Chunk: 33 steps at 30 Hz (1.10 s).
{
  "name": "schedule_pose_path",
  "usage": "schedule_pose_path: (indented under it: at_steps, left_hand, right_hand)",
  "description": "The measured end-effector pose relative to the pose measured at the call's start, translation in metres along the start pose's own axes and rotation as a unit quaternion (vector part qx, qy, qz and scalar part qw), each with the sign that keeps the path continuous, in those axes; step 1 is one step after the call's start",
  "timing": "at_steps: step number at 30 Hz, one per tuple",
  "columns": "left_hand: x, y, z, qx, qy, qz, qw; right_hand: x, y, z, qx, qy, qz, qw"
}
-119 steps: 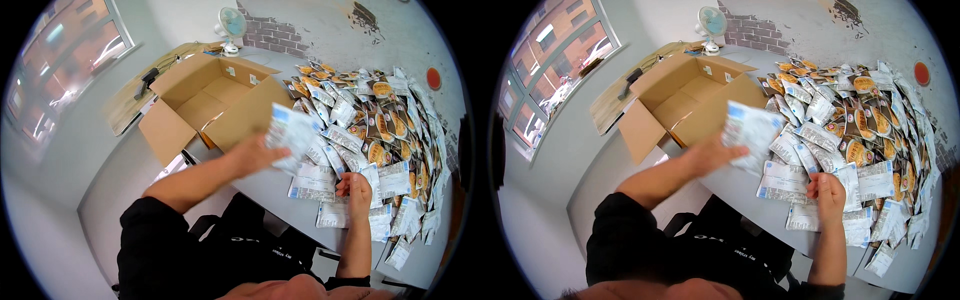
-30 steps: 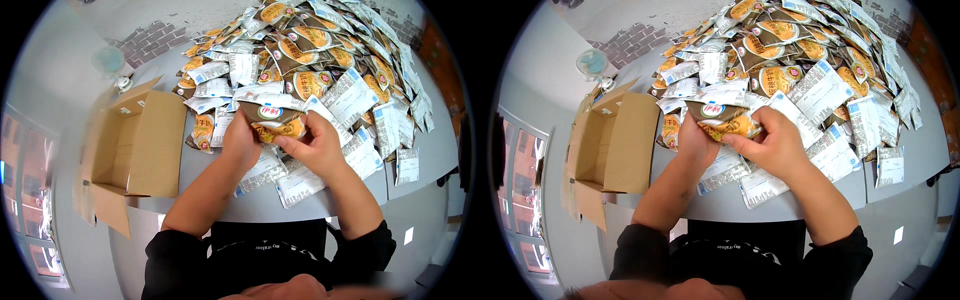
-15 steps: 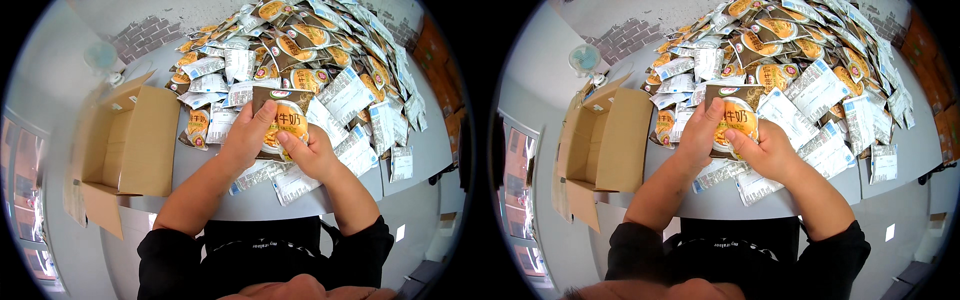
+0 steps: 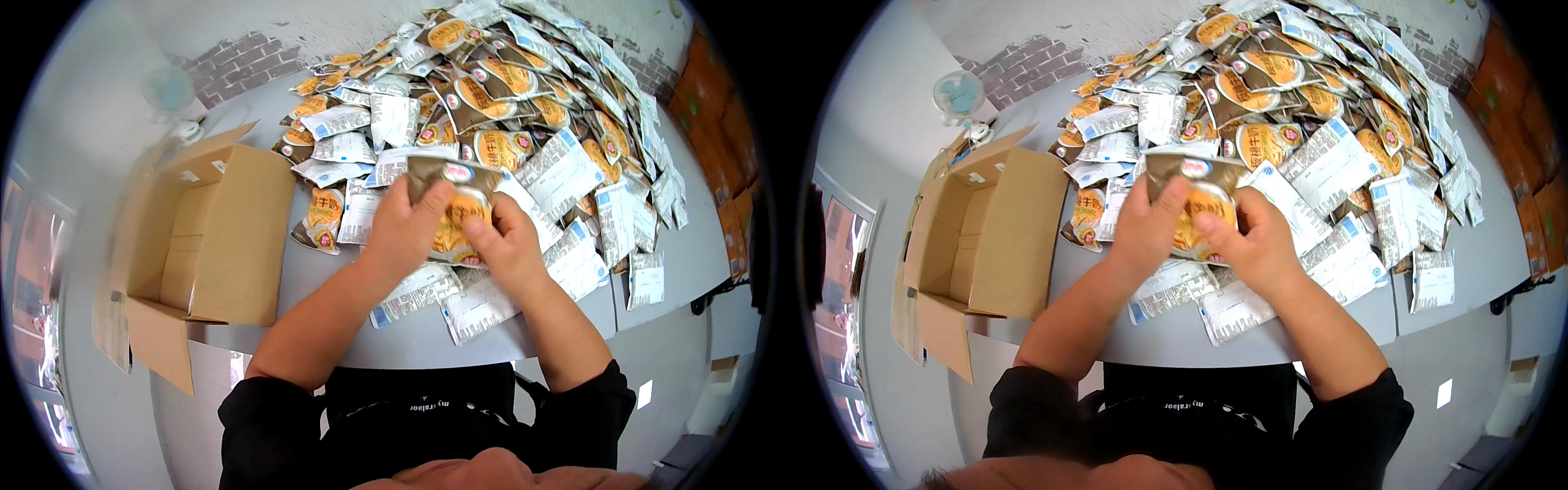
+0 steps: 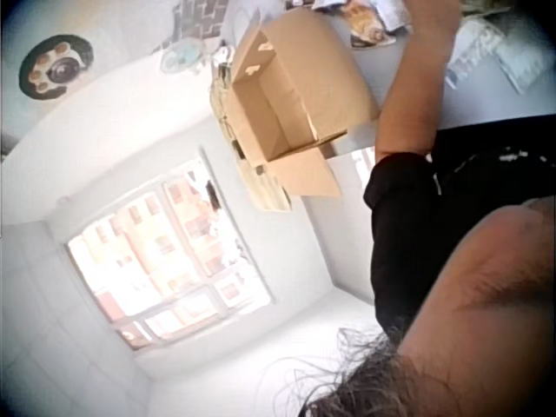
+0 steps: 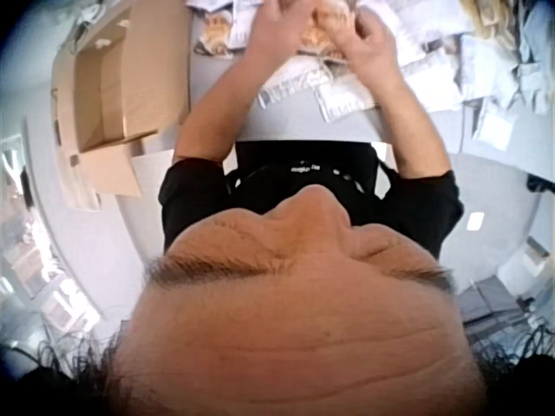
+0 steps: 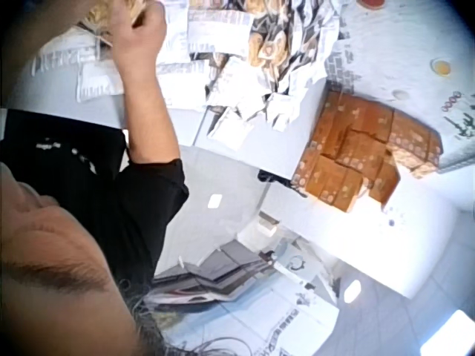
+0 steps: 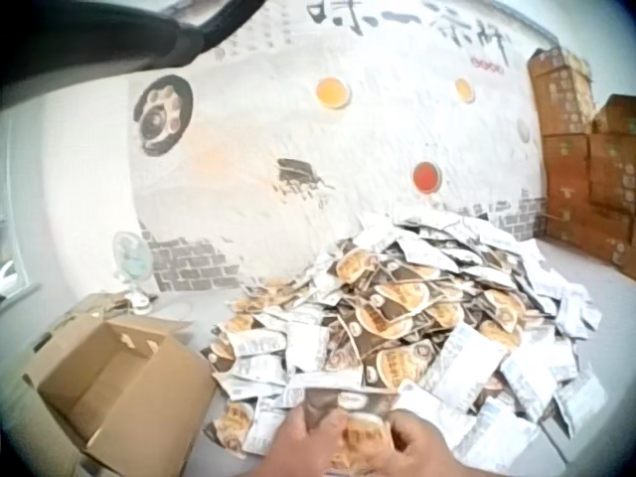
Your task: The person repeatedly picks up small, sealed food packets from a large pile on a table, briefly inspects them, and places them into a cardboard box. The person handles the items one at a time, moving them from the pile to the box in a repetitive sequence.
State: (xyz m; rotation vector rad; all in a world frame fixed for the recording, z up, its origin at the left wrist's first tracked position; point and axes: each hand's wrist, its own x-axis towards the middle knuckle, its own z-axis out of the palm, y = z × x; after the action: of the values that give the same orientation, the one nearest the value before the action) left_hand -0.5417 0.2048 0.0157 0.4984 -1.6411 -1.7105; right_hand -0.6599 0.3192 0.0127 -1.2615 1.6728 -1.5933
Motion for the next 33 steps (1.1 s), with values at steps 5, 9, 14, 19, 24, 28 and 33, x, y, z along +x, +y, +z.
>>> schedule_pose_path:
  at_steps: [5,9,14,19,24,28,33]
  left_hand:
    - [-0.011,-0.008,0.009,0.074,-0.011,0.128,0.989]
    - [-0.015,0.003,0.012,0.113,-0.024,0.157,0.981]
    - [-0.019,-0.004,0.007,0.243,-0.004,0.247,0.938]
    - [-0.023,-0.008,0.0,0.324,-0.04,0.236,0.915]
    - [-0.019,-0.014,0.0,0.25,-0.067,0.206,0.943]
    - [-0.026,-0.007,0.009,0.163,-0.035,0.147,0.975]
    - [-0.029,0.004,0.011,0.223,-0.116,0.084,0.964]
  right_hand:
    - [-0.001,0.0,0.009,0.04,0.075,-0.068,0.994]
    - [-0.004,0.004,0.01,0.155,0.067,-0.047,0.985]
    - [-0.003,-0.003,0.007,0.215,0.045,0.027,0.975]
    - [-0.002,-0.004,0.008,0.157,0.076,-0.004,0.985]
    - [-0.009,0.002,0.002,0.034,0.12,-0.03,0.992]
    - [-0.012,0.01,0.005,0.063,0.17,-0.069,0.981]
    - [-0.015,0.03,-0.014,0.132,0.123,-0.156,0.971]
